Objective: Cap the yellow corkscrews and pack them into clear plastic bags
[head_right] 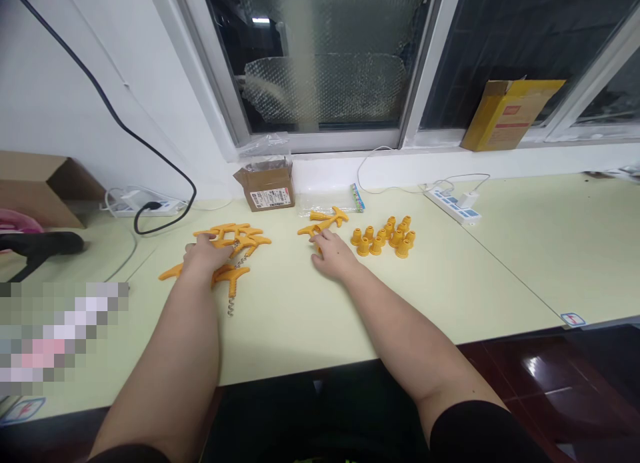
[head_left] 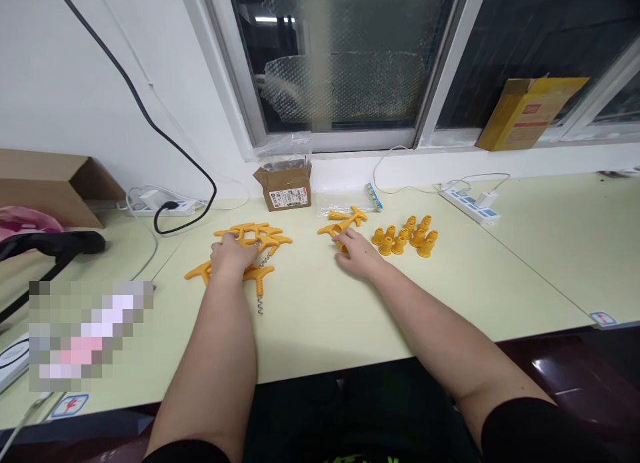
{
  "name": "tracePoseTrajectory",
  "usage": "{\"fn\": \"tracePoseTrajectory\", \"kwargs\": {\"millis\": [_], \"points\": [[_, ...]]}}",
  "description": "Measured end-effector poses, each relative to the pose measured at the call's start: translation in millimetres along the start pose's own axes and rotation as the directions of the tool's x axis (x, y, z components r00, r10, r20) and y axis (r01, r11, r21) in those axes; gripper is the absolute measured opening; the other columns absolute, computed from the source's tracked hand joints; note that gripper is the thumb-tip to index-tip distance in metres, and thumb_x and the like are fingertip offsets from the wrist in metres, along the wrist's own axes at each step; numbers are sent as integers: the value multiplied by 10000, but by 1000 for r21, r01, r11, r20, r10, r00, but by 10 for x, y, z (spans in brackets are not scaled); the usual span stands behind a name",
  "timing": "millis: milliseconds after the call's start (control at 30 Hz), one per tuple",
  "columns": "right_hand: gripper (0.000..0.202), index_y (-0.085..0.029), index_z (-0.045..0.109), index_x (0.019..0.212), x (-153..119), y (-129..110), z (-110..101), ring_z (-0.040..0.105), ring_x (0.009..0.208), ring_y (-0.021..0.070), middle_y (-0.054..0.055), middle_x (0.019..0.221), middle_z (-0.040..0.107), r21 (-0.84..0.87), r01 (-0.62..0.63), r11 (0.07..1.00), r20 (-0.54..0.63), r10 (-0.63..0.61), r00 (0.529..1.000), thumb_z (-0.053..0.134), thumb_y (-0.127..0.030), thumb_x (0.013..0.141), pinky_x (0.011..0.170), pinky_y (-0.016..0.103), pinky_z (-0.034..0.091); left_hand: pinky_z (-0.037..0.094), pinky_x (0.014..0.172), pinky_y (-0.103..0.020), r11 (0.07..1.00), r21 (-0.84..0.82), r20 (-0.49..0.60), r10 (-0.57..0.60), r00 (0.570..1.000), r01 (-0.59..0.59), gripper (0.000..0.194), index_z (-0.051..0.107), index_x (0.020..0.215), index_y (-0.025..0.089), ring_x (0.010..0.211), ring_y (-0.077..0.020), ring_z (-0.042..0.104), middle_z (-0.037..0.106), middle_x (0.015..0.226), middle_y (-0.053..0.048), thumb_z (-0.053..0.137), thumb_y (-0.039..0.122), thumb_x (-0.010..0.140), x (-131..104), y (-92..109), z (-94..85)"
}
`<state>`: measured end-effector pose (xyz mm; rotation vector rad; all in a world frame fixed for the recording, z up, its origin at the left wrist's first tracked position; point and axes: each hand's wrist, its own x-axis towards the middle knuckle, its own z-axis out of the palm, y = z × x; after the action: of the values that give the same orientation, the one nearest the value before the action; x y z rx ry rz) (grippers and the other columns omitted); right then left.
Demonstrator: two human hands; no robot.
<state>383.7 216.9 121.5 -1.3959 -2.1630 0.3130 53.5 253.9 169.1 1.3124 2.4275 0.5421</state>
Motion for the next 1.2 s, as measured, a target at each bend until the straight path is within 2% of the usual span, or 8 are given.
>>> {"fn": "tracePoseTrajectory", "kwargs": {"millis": [267,400,567,667,733,933,1033,1200], "points": [[321,-231,643,1196,-12,44,-34,654,944,272,117,1169,636,-36,-206,978,-26,205,978,647,-302,883,815,398,529,379,1080,-714,999,31,-125,39,991,-35,782,506,1384,237,1449,-479,336,433,1476,-256,743,547,706,-91,63,-6],[228,-241,620,1043,-6,68,-49,636,811,256,86,963,679,-43,-278,960,-78,274,959,682,-349,853,716,371,494,338,1123,-688,973,-8,-252,220,942,-229,567,573,1264,229,1423,-459,346,479,1421,-218,744,421,759,-274,196,89],[168,-251,582,928,4,132,-58,594,693,198,-2,782,647,249,-275,928,-216,331,919,667,-337,812,663,323,478,377,1167,-523,658,-109,-233,712,662,-745,370,629,1192,233,1329,-355,466,600,1282,-119,682,271,828,-606,398,298],[235,-254,565,937,8,159,-55,598,610,170,-38,746,620,577,-282,767,-144,435,889,689,-372,777,604,313,505,394,1164,-486,470,-216,-127,856,501,-856,401,627,1238,229,1306,-328,528,629,1307,-105,682,273,843,-747,464,419],[263,-252,554,920,13,155,-62,616,581,162,-47,715,614,736,-297,608,-13,452,892,715,-379,756,575,309,528,388,1173,-474,426,-294,-81,881,466,-856,454,615,1287,233,1333,-320,538,632,1357,-104,699,292,845,-797,481,488],[359,-229,568,886,18,60,-106,620,570,136,-37,694,635,880,-265,395,117,360,926,810,-424,707,547,287,563,528,893,-349,475,-638,48,810,584,-606,356,649,1194,236,973,-230,706,745,1055,-66,708,399,883,-817,491,609],[396,-230,567,904,8,22,-98,599,557,131,-43,687,613,886,-223,405,88,327,941,806,-489,724,504,269,539,487,691,-282,506,-692,79,763,642,-515,353,660,1137,231,695,-174,653,675,742,6,714,468,881,-797,498,641],[372,-248,561,991,-42,-9,-65,581,593,125,-53,780,527,857,-57,512,-42,180,983,752,-512,813,605,322,593,524,660,-278,473,-810,97,691,716,-347,412,594,1075,213,671,-162,706,705,840,-15,718,544,864,-752,531,685]]}}
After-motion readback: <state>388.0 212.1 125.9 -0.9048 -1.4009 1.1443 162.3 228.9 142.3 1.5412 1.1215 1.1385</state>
